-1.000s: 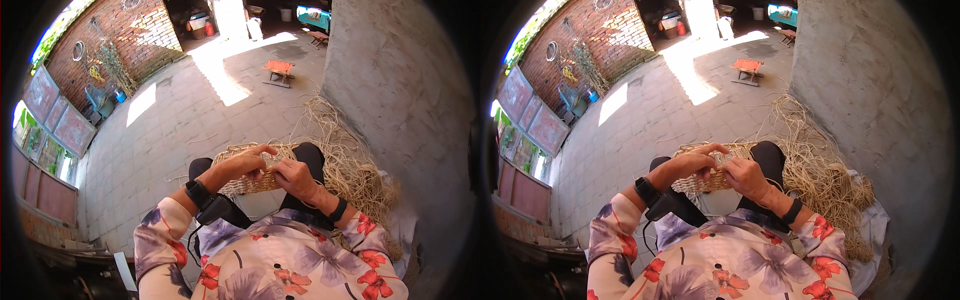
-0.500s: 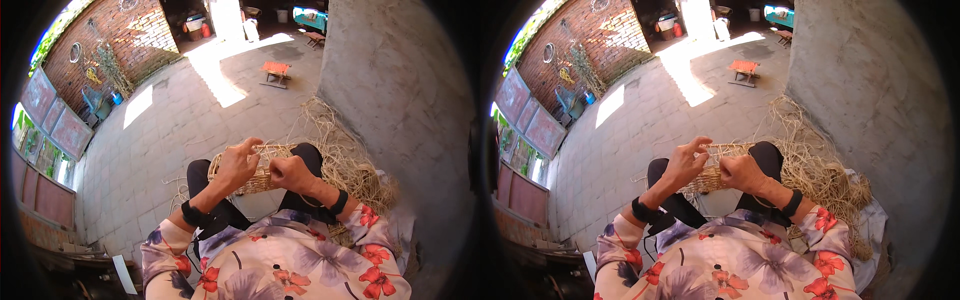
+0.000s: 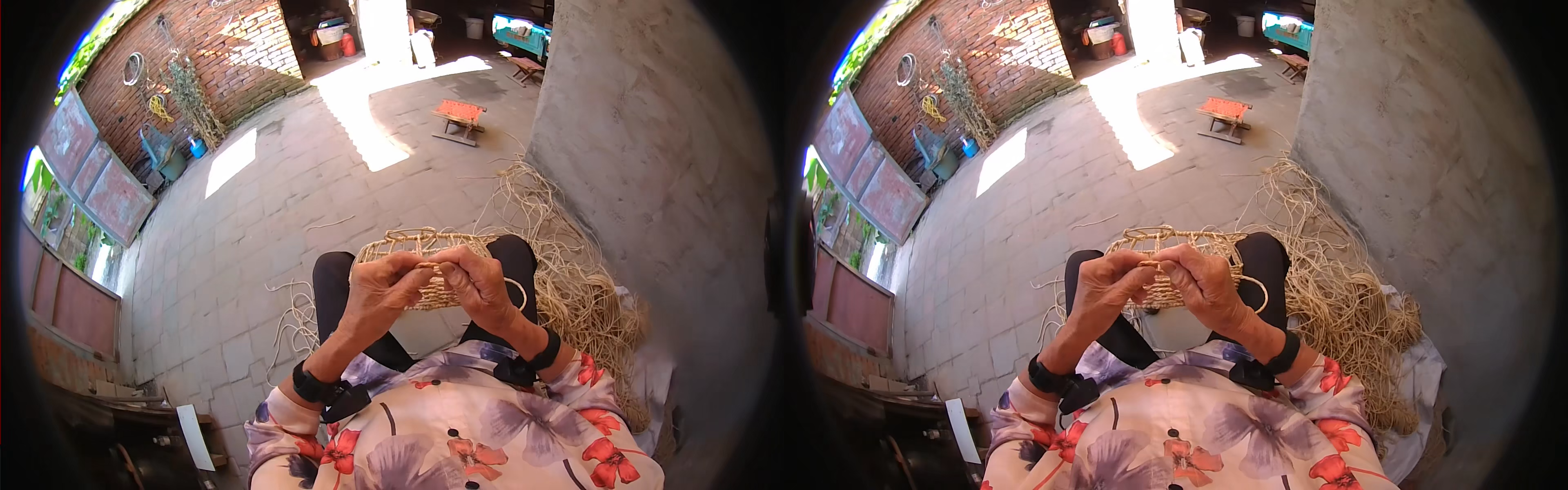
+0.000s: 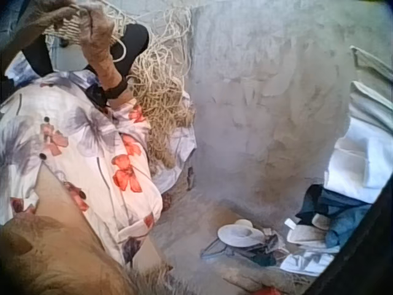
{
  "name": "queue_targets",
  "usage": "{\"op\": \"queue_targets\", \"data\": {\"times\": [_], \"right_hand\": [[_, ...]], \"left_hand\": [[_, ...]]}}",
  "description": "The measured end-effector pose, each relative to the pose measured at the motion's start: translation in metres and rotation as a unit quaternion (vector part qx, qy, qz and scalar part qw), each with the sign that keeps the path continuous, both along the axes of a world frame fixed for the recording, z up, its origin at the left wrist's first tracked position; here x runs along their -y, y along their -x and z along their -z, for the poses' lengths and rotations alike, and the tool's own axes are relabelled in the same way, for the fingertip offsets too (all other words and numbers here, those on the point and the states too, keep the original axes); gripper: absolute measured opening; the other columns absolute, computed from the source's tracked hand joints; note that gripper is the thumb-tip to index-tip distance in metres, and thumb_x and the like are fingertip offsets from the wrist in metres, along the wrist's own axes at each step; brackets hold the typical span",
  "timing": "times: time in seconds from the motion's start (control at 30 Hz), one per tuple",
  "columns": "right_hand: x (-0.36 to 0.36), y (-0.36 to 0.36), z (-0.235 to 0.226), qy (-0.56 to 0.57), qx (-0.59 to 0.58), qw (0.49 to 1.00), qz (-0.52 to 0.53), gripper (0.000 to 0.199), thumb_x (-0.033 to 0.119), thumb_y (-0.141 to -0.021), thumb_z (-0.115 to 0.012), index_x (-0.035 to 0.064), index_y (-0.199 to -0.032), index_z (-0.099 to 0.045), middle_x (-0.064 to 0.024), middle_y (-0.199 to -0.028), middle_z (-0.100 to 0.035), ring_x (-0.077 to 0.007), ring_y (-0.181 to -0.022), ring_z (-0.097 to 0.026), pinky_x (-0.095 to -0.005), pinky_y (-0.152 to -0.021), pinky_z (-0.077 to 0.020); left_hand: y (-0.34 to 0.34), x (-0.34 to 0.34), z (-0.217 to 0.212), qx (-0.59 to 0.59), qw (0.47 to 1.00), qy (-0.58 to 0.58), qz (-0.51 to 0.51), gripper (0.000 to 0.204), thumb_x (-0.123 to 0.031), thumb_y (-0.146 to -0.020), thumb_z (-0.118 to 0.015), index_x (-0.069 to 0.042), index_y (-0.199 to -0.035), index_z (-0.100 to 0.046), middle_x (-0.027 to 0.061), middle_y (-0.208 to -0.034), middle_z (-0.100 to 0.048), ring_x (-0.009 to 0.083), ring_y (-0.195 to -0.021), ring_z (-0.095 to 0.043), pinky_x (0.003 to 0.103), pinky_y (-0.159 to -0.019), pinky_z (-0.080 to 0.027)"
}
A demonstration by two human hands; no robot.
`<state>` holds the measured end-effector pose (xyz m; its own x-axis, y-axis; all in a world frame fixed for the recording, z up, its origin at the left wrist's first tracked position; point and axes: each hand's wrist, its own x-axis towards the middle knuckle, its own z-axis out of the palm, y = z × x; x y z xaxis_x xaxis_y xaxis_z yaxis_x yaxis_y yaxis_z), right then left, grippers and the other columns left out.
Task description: The person weaves a basket with light-colored fibers, threading long strands through the existing structural framework of the basket one at a time.
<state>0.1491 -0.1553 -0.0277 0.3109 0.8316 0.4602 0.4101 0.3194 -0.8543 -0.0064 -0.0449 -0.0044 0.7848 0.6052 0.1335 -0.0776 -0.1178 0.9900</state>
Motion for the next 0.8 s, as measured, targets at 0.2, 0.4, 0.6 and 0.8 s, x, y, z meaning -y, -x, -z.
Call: {"op": "queue_targets", "data": {"times": [0.2, 0.4, 0.6, 0.8], "right_hand": [[-0.001, -0.011, 0.013, -0.046, 0.193, 0.979, 0.056, 0.01, 0.002, -0.084, -0.069, 0.0028, -0.092, -0.065, -0.0133, -0.083, -0.064, -0.032, -0.073, -0.065, -0.0377, -0.062, -0.0504], [-0.005, -0.016, 0.028, 0.015, 0.331, 0.941, 0.071, 0.008, 0.004, -0.082, -0.066, 0.0018, -0.085, -0.06, -0.0138, -0.079, -0.058, -0.0333, -0.072, -0.063, -0.0422, -0.063, -0.0509], [-0.024, -0.001, 0.033, 0.015, 0.39, 0.913, 0.121, 0.007, 0.005, -0.079, -0.065, 0.0023, -0.08, -0.058, -0.0127, -0.077, -0.057, -0.032, -0.07, -0.062, -0.0426, -0.061, -0.0498], [-0.023, 0.004, 0.041, -0.012, 0.376, 0.913, 0.156, 0.008, 0.005, -0.077, -0.066, 0.0039, -0.078, -0.058, -0.0111, -0.076, -0.056, -0.0296, -0.072, -0.06, -0.0421, -0.065, -0.0479]], "left_hand": [[0.005, -0.016, 0.019, -0.058, 0.996, -0.069, -0.014, 0.017, -0.01, -0.092, -0.067, 0.0, -0.107, -0.068, 0.0031, -0.081, -0.067, 0.0052, -0.065, -0.06, 0.022, -0.058, -0.05], [-0.001, -0.034, 0.028, -0.107, 0.945, -0.307, 0.024, 0.028, -0.004, -0.095, -0.054, -0.008, -0.122, -0.061, 0.006, -0.089, -0.069, 0.0077, -0.063, -0.061, 0.026, -0.06, -0.053], [-0.02, -0.057, 0.01, -0.207, 0.96, -0.005, 0.188, 0.039, -0.005, -0.098, -0.042, -0.012, -0.135, -0.051, 0.0062, -0.084, -0.064, 0.011, -0.062, -0.065, 0.027, -0.052, -0.056], [-0.028, -0.067, 0.01, -0.25, 0.925, 0.028, 0.284, 0.045, -0.005, -0.097, -0.043, -0.012, -0.14, -0.048, 0.0017, -0.087, -0.062, 0.0074, -0.059, -0.063, 0.021, -0.05, -0.052]]}}
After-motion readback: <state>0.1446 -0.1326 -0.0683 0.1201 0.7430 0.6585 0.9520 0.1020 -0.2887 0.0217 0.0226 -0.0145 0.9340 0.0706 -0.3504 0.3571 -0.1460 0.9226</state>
